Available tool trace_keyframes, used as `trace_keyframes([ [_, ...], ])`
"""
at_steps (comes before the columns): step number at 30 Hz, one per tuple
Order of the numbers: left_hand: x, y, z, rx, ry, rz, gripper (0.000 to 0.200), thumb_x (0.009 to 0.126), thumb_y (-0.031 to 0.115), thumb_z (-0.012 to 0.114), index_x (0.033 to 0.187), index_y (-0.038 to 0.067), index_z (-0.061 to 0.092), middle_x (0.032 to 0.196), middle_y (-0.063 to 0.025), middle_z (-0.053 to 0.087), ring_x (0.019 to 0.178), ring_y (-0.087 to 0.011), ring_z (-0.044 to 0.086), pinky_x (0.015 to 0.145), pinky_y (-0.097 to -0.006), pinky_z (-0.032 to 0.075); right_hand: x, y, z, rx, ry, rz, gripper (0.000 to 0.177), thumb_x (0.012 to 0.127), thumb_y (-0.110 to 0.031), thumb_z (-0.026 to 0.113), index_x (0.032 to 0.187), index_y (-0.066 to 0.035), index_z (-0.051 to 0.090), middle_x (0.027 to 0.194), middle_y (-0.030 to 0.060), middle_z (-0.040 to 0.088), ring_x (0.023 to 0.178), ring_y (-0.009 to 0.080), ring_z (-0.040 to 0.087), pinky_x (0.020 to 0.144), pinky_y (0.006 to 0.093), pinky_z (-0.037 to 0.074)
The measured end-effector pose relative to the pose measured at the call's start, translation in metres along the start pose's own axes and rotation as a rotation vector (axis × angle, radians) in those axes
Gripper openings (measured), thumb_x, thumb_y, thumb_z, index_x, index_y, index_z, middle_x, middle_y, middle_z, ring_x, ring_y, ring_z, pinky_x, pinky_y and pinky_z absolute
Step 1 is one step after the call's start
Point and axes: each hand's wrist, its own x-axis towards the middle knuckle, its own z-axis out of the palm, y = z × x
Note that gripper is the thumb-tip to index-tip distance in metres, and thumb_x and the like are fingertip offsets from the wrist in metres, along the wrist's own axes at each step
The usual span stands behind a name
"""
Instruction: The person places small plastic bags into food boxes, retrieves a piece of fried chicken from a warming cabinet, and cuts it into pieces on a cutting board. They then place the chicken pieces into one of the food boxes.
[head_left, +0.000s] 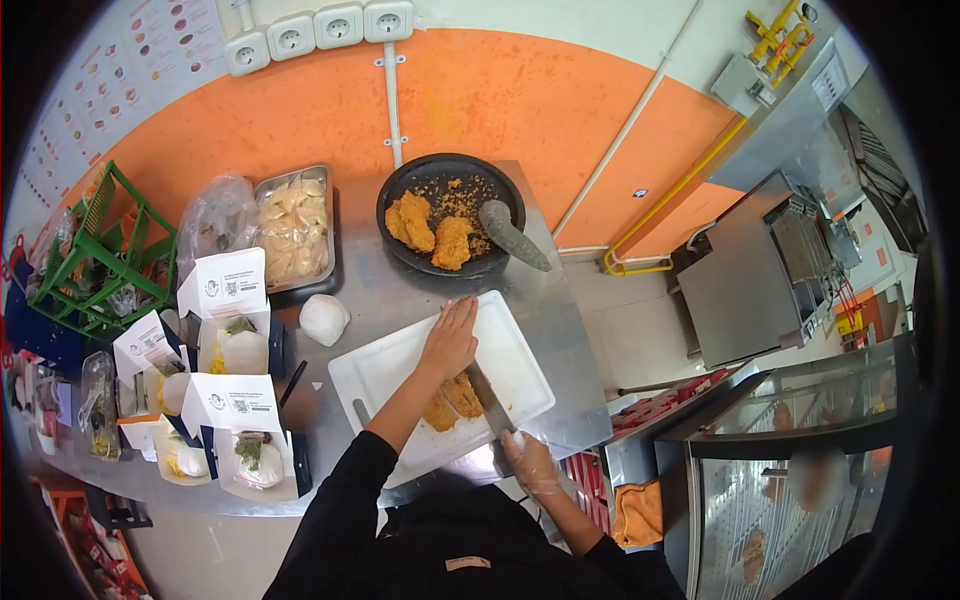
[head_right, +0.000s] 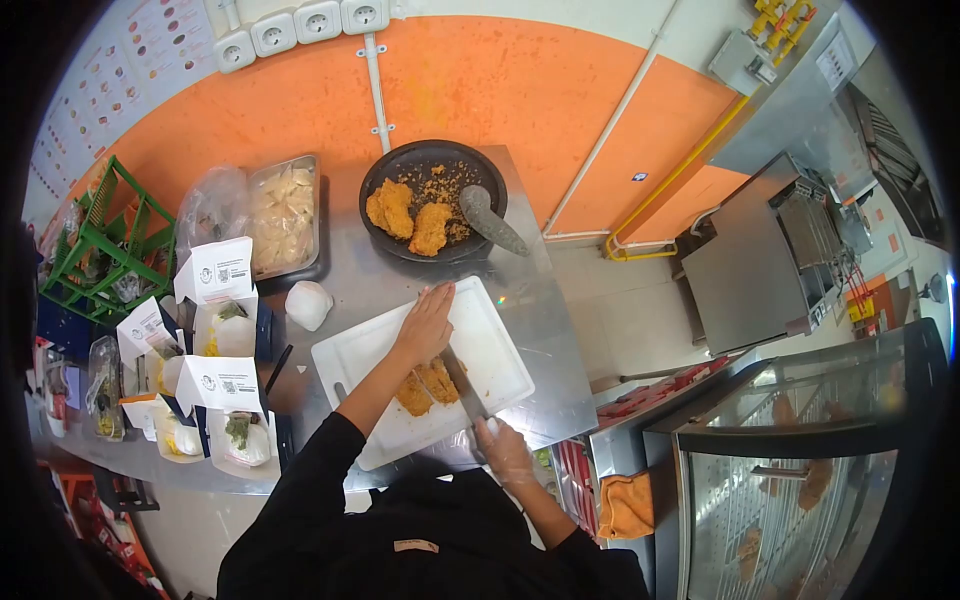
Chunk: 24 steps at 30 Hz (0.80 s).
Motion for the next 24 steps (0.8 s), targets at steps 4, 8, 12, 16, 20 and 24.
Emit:
trace_keyframes([
  [4,-0.012,-0.004,-0.034,-0.049,0.069,-0.028,0.065,0.080,0.009,0.047,0.139,-0.008,0.027,0.144,-0.0217,0.031,0.136,-0.0310,0.028,0.116,-0.0436,0.015,-0.025,-0.014,0.000,-0.143,0.094,-0.131,0.056,0.091,-0.049,0.048,0.109,0.003,0.058,0.079,0.0293,0.063,0.079,0.0456,0.062,0.072,0.0516,0.048],
  [8,-0.037,-0.003,-0.078,-0.047,0.109,-0.018,0.064,0.081,0.007,0.045,0.140,-0.007,0.026,0.143,-0.0229,0.031,0.135,-0.0331,0.029,0.115,-0.0455,0.016,-0.048,-0.040,-0.002,-0.057,-0.014,-0.153,0.056,0.091,-0.050,0.047,0.109,0.002,0.056,0.076,0.0279,0.062,0.075,0.0446,0.062,0.069,0.0511,0.049],
  [12,-0.059,-0.018,-0.064,-0.018,0.068,-0.072,0.062,0.081,0.009,0.046,0.139,-0.008,0.028,0.142,-0.0216,0.034,0.135,-0.0312,0.030,0.115,-0.0437,0.018,-0.044,-0.037,0.005,-0.087,-0.100,-0.165,0.057,0.092,-0.051,0.045,0.111,0.001,0.056,0.077,0.0270,0.063,0.076,0.0445,0.062,0.069,0.0508,0.049],
  [16,-0.068,-0.024,-0.049,-0.054,0.067,-0.100,0.061,0.081,0.009,0.045,0.138,-0.008,0.029,0.141,-0.0216,0.034,0.134,-0.0307,0.031,0.115,-0.0435,0.018,-0.045,-0.039,0.007,-0.118,-0.129,-0.132,0.057,0.092,-0.051,0.044,0.113,0.000,0.056,0.077,0.0266,0.063,0.076,0.0442,0.062,0.070,0.0508,0.049],
  [20,-0.069,-0.025,-0.046,-0.043,0.030,-0.110,0.062,0.080,0.008,0.046,0.138,-0.007,0.030,0.140,-0.0209,0.035,0.134,-0.0305,0.031,0.115,-0.0439,0.018,-0.039,-0.031,0.026,-0.147,-0.129,-0.118,0.056,0.092,-0.051,0.044,0.111,0.000,0.057,0.079,0.0273,0.063,0.078,0.0434,0.062,0.070,0.0509,0.049],
  [24,-0.080,-0.032,-0.047,-0.028,0.058,-0.094,0.063,0.079,0.007,0.047,0.138,-0.007,0.030,0.140,-0.0204,0.034,0.134,-0.0308,0.030,0.115,-0.0447,0.017,-0.042,-0.031,0.039,-0.184,-0.073,-0.091,0.053,0.092,-0.049,0.046,0.108,-0.001,0.059,0.078,0.0267,0.063,0.076,0.0425,0.063,0.069,0.0513,0.050],
])
